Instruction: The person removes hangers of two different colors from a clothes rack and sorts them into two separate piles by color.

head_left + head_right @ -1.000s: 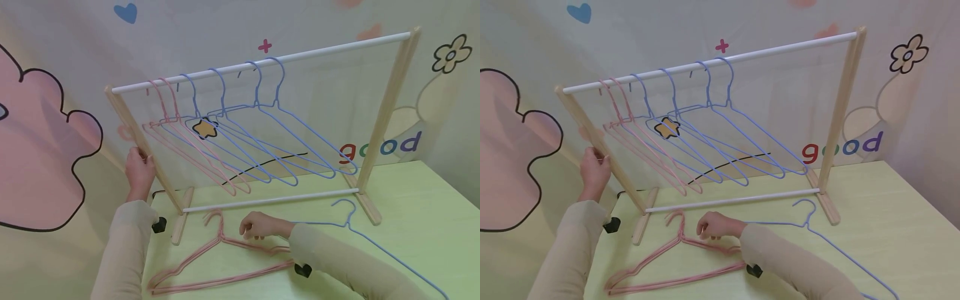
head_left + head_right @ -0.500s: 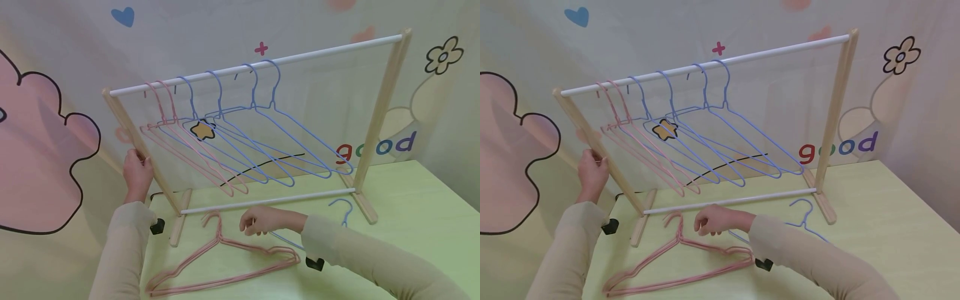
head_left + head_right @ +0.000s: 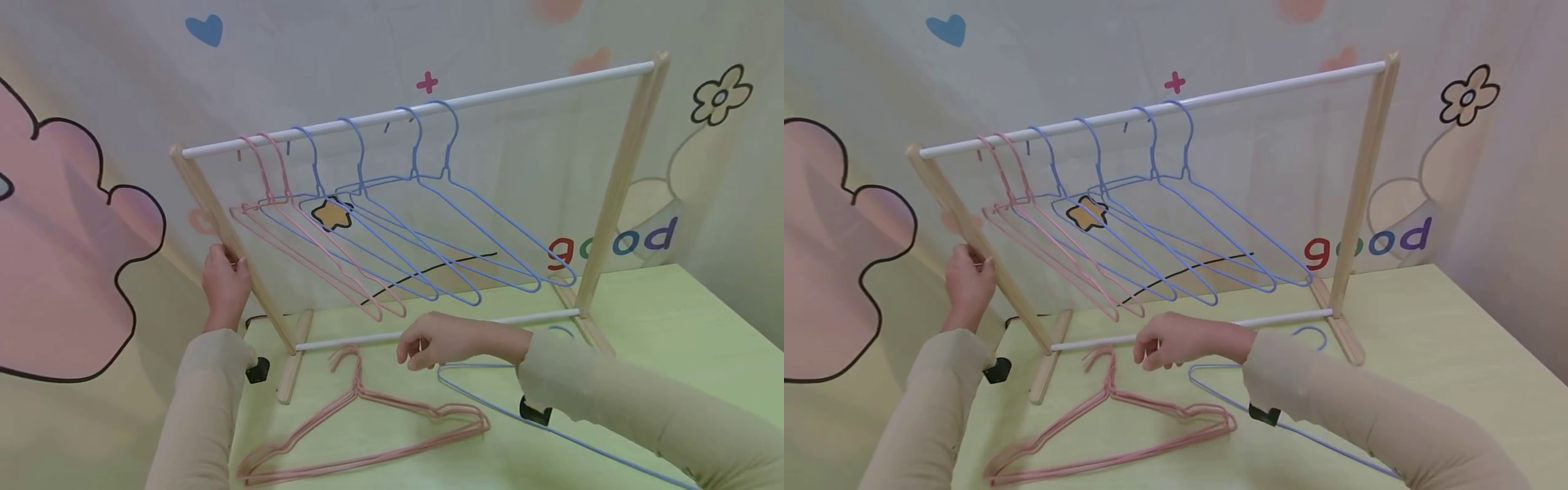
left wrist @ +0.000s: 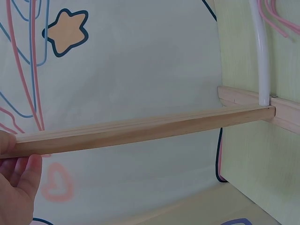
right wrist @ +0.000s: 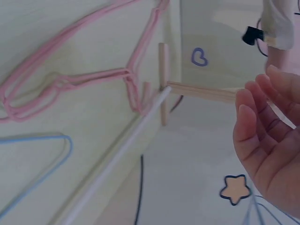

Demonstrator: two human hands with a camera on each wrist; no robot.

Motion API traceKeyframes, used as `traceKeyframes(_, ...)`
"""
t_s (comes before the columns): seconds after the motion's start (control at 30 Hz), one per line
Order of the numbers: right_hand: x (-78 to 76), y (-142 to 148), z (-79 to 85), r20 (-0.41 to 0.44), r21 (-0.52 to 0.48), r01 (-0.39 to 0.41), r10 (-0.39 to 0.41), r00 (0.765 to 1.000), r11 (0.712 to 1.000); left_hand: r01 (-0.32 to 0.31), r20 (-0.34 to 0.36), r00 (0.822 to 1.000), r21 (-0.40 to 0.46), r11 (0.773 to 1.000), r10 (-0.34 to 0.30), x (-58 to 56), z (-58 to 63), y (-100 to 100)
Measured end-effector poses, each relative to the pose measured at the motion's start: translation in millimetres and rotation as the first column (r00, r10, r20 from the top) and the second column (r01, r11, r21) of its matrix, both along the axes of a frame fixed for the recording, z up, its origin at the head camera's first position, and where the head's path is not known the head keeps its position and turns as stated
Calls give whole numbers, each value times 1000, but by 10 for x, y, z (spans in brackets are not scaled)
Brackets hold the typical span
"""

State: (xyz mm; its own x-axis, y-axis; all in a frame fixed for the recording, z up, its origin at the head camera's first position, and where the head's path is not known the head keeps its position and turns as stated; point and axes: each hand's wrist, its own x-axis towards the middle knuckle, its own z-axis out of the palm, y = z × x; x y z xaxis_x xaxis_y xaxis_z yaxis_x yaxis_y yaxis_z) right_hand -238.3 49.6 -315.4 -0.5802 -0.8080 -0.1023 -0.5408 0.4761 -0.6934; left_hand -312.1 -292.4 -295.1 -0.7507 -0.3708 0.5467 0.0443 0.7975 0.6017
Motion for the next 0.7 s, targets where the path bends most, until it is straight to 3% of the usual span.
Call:
traceKeyframes(0.23, 10, 157, 374, -21, -54, 13, -14, 1000, 998, 6, -10, 1000, 4, 1000, -6, -3, -1, 1)
traceKeyframes(0.37, -13, 247, 526, -89, -111, 20, -30, 996, 994, 8, -19, 1000, 4, 1000, -8, 1, 0, 6)
traceKeyframes(0.47, -23, 308, 645, -131, -153, 63, -84, 988, 986, 9, -29, 1000, -3, 1000, -9, 2, -8, 4)
traceKeyframes(0.57, -45, 372, 754, -111, -210, 128, -154, 982, 969, 11, -37, 999, -3, 1000, -11, -1, -13, -1)
traceKeyframes(0.7, -100, 466, 858, -131, -281, 213, -257, 957, 936, 15, -41, 999, -2, 1000, -15, -3, -13, -3)
